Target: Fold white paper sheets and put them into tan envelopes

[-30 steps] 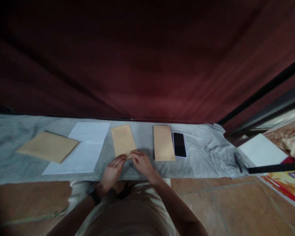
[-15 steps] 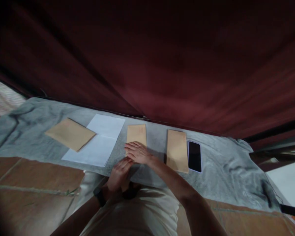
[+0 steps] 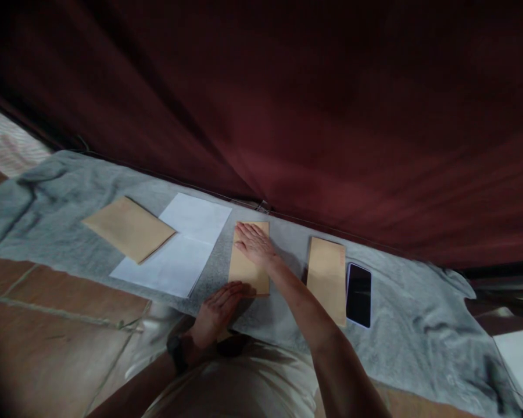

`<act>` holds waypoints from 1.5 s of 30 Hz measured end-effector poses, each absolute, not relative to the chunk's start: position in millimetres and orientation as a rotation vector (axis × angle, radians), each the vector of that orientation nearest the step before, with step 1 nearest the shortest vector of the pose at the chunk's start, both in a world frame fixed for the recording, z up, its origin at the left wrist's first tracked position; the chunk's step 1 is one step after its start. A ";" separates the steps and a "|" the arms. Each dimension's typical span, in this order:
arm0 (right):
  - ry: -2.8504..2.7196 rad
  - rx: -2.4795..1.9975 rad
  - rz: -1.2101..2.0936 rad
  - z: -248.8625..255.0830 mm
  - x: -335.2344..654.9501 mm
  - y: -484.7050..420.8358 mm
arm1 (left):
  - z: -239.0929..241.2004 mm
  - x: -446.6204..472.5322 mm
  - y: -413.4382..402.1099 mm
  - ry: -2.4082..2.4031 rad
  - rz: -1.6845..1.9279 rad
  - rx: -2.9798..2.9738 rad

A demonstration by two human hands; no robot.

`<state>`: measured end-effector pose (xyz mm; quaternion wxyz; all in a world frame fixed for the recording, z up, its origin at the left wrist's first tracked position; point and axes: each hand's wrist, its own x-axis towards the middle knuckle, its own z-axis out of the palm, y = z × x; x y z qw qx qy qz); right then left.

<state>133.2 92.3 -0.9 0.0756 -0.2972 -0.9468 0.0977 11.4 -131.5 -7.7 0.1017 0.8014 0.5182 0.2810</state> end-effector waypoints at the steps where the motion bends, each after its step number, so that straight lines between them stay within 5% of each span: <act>1: -2.840 -0.901 0.289 -0.8 133.5 90.2 | -6.9 11.5 -131.5 1.530 0.828 2.365; 22: -2.734 -0.770 0.671 20.7 206.6 -29.8 | -3.0 10.9 -126.5 1.573 0.837 2.406; 33: -2.513 -0.930 0.546 12.3 235.9 -90.0 | 6.8 9.2 -124.3 1.570 0.804 2.411; 45: -2.480 -0.973 0.404 9.0 234.6 -101.5 | 10.2 30.2 21.8 1.432 0.574 2.599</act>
